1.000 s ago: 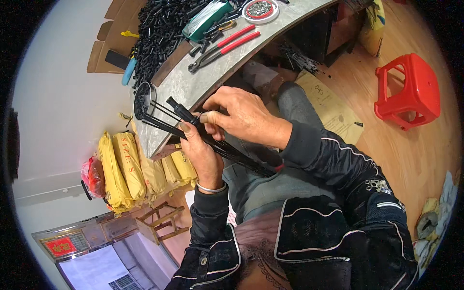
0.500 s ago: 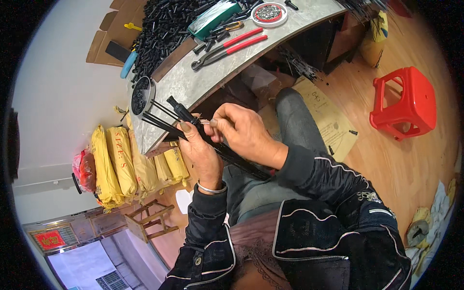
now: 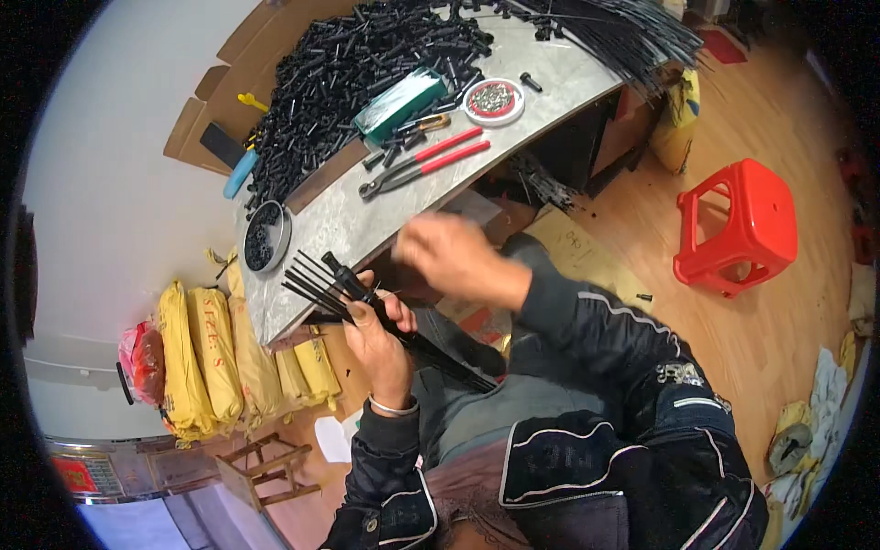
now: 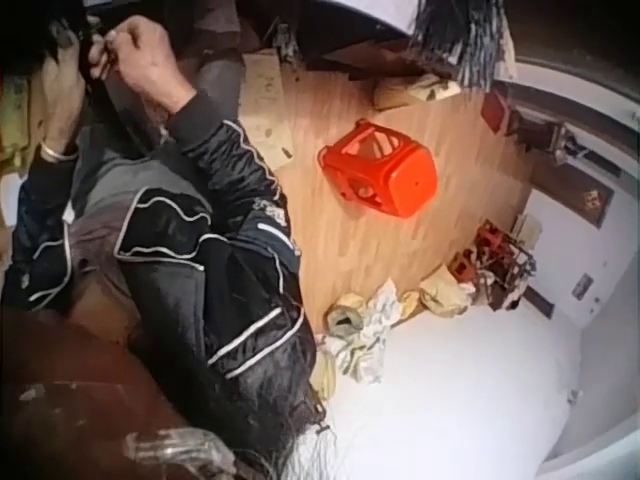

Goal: Assembling components onto wire harnesses and using pliers to secure parts.

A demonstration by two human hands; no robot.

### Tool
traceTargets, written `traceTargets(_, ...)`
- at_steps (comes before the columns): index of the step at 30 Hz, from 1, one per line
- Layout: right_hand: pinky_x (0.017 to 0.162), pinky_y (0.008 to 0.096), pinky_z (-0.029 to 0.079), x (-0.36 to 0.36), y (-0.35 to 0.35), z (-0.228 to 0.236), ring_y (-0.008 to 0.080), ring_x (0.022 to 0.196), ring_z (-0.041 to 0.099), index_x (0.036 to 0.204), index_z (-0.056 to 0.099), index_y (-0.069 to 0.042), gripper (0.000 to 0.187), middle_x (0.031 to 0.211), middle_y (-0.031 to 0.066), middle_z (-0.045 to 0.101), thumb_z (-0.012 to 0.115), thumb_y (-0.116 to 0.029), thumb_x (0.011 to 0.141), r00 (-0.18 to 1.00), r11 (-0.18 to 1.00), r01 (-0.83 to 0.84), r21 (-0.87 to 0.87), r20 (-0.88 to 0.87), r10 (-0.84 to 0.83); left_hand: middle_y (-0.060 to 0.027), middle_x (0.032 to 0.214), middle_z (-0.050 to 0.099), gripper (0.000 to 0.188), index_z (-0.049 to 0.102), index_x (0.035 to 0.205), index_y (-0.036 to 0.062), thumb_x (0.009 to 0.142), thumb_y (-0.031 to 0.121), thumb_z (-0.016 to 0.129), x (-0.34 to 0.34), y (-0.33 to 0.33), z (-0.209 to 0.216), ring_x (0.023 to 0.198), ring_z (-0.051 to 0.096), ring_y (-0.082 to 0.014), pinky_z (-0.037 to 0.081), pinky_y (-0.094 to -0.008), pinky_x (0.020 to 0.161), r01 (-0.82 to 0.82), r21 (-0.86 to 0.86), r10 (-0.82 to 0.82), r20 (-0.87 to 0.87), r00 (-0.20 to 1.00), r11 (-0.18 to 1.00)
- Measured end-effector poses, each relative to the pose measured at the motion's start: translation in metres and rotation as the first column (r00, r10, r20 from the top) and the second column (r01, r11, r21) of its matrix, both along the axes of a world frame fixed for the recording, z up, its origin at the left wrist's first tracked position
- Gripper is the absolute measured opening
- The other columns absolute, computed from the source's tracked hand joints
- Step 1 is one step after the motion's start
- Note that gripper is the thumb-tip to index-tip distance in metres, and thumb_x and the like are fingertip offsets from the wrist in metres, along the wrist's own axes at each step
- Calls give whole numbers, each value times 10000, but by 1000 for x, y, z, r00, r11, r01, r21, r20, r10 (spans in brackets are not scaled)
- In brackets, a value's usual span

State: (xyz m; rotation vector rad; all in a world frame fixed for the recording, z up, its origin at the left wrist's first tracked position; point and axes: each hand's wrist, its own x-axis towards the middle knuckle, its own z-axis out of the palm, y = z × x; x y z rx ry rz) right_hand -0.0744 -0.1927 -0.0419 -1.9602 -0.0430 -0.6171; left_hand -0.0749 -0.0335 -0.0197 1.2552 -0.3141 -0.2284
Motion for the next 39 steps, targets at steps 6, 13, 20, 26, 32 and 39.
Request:
traceTargets(6, 750, 401, 403, 60, -84, 6, 285, 887, 526, 837, 564, -73, 253, 880, 68, 567, 725, -240, 734, 949, 617, 307, -725, 182, -258, -24, 686, 444, 530, 460, 1131, -9, 934, 481, 507, 6, 8, -5, 546, 465, -139, 428, -277, 526, 42, -14, -42, -11, 999, 999)
traceTargets(13, 740, 395, 418, 76, -91, 11, 279, 847, 516, 803, 528, -52, 233, 828, 107, 500, 687, -218, 770, 975, 526, 161, -835, 216, 43, -7, 626, 385, 506, 470, 974, 31, 938, 535, 474, 16, 22, -11, 484, 398, -107, 350, -247, 443, 16, -29, -20, -166, 986, 999)
traceTargets(20, 579, 339, 421, -15, -43, 41, 254, 641, 533, 866, 443, -27, 326, 732, 130, 495, 734, -122, 753, 978, 957, -136, -258, -186, 89, 13, 633, 379, 480, 476, 958, 27, 954, 506, 471, 24, 27, -12, 499, 367, -69, 326, -225, 444, -87, -20, 82, -179, 980, 996)
traceTargets(26, 713, 376, 394, -51, -21, 23, 308, 833, 519, 889, 447, -72, 445, 895, 107, 501, 724, 19, 553, 997, 844, -79, -530, -44, 65, 17, 621, 383, 514, 482, 964, 27, 940, 540, 462, 22, 24, -15, 491, 362, -64, 324, -221, 444, -97, 14, 98, -150, 984, 995)
traceTargets(32, 751, 384, 391, -49, -22, 34, 305, 898, 520, 935, 478, -81, 479, 964, 108, 514, 731, 27, 543, 998, 788, -51, -613, -12, 55, 16, 626, 394, 512, 489, 993, 26, 936, 535, 474, 18, 23, -16, 483, 372, -65, 335, -225, 446, -89, 17, 90, -141, 986, 996)
traceTargets(39, 531, 347, 463, -58, -25, 31, 292, 601, 603, 972, 484, -47, 292, 762, 114, 605, 672, -3, 754, 937, 838, -325, -439, -268, 223, 13, 621, 396, 478, 491, 1003, 44, 945, 518, 475, 17, 25, -15, 480, 380, -70, 340, -228, 439, -95, 28, 98, -137, 986, 995)
